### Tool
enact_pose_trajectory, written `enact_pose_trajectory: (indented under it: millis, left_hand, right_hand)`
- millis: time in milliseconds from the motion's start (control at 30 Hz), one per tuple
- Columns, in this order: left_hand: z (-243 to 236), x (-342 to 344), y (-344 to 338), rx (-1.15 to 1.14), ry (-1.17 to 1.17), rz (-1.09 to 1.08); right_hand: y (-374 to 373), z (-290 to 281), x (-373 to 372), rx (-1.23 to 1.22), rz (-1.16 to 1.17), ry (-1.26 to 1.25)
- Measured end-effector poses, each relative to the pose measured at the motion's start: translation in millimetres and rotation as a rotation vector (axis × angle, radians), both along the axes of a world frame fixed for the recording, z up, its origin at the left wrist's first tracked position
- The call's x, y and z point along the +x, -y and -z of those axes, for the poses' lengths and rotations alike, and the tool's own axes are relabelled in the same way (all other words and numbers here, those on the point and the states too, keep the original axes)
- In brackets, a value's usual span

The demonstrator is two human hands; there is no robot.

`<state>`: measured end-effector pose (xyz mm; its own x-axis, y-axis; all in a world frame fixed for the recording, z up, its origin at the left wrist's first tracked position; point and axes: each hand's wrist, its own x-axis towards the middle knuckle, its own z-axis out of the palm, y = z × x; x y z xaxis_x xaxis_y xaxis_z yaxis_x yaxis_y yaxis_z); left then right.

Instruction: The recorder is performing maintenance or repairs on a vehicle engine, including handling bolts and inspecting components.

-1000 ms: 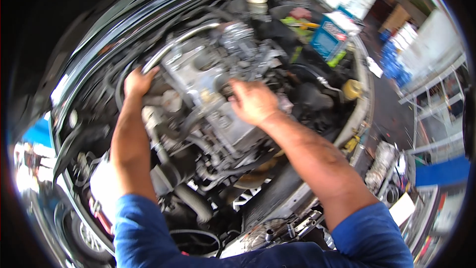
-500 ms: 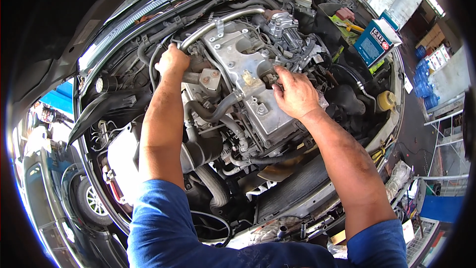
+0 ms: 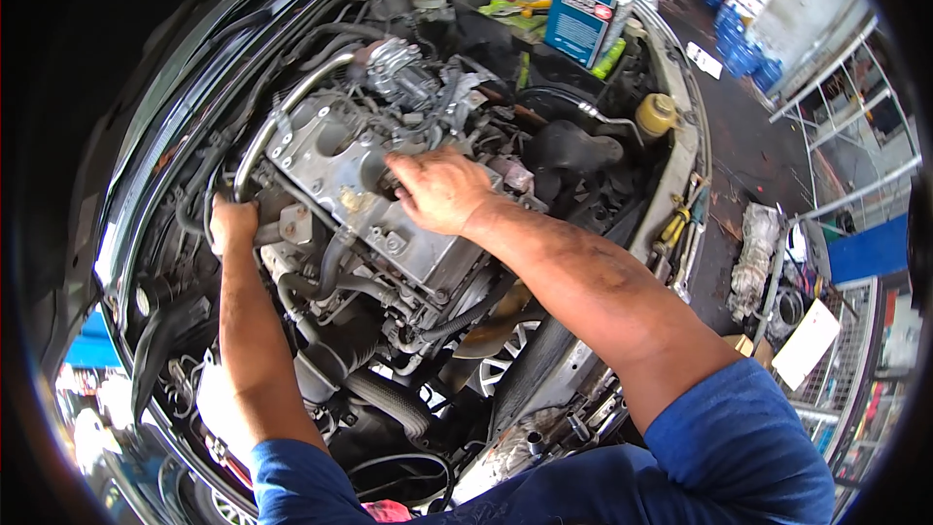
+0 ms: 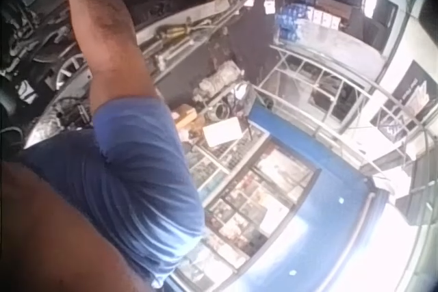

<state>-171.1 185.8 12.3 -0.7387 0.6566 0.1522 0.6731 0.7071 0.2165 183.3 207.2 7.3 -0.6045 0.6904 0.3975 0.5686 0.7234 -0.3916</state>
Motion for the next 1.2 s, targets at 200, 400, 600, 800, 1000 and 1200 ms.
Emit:
enact_pose_trajectory:
  millis: [200,400,600,800,1000,1200]
  left_hand:
    - [29.6,-66.5,9.9,0.114,-0.102,0.096]
    - [-2.2,13.7,8.3,0.107,-0.056,-0.257]
    - [-35.5,40.0,69.0,0.477,-0.196,0.075]
    - [-91.5,235.9,155.9,0.693,0.002,0.393]
    - [-136.9,359.8,221.8,1.019,-0.051,0.628]
    - [-62.1,396.6,244.8,0.318,-0.298,0.684]
  right_hand:
    - [5.9,-6.4,-15.6,-0.051,-0.025,0.006]
    - [-0.9,-3.3,-6.2,-0.073,0.029,-0.023]
    - [20.1,-24.7,-10.2,-0.096,-0.063,0.012]
    - [8.5,-24.2,7.4,-0.194,-0.128,0.125]
    - [68.7,-36.4,36.5,-0.711,-0.389,-0.351]
    - [136.7,-103.8,159.4,-1.818,-0.739,-1.047]
